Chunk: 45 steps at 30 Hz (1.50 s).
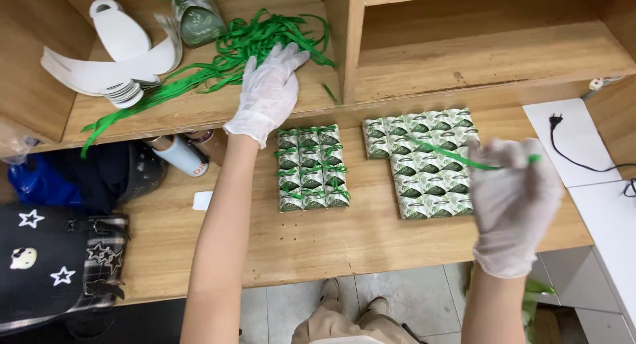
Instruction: The person is packaging small items by wrapping them and tying them with green ribbons.
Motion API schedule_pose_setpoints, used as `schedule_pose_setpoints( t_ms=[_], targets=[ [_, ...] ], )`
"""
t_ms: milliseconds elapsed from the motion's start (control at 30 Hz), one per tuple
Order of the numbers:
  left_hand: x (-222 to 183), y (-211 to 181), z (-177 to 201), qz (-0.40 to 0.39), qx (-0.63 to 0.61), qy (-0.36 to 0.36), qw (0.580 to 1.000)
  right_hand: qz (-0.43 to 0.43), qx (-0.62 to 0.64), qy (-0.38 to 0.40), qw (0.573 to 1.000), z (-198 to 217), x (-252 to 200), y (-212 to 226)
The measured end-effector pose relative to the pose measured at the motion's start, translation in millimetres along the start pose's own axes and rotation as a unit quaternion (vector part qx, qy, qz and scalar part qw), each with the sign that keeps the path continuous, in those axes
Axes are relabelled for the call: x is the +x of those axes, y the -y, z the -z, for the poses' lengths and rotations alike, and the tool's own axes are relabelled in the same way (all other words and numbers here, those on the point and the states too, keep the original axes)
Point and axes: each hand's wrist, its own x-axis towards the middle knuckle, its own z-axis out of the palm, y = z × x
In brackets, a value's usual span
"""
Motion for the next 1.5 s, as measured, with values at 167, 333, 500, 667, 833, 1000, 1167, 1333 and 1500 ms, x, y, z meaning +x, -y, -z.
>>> schedule_pose_setpoints(
  t_ms=[167,333,500,667,833,1000,1167,1333,1500],
  targets=[
    [-24,-25,16,-0.085,0.013,-0.146,0.985,0.029,-0.011,-0.119,0.992,38,-31,64],
    [-93,-52,-58,-0.199,0.058,-0.416,0.885,-0.090,-0.351,-0.280,0.889,55,-65,52],
    [-114,-50,-236,-0.168,-0.136,-0.083,0.973,-0.277,-0.452,-0.370,0.763,102,-109,27],
    [-79,-18,-386,0.007,-0.211,0.067,0.975,-0.339,-0.524,-0.350,0.698,125,-166,26],
    [-44,16,-478,0.001,-0.157,0.066,0.985,-0.366,-0.415,-0.378,0.742,127,-217,44],
    [-32,-13,-447,0.122,-0.062,0.215,0.967,-0.345,-0.467,-0.417,0.699,129,-257,61],
    [-69,-44,-408,0.109,-0.038,0.182,0.977,-0.359,-0.482,-0.424,0.677,128,-241,49],
    [-180,-73,-352,0.134,-0.098,0.197,0.966,-0.389,-0.491,-0.326,0.708,142,-198,3],
    [-288,-86,-312,0.269,-0.113,0.184,0.939,-0.457,-0.514,-0.255,0.680,147,-157,-61]
  ],
)
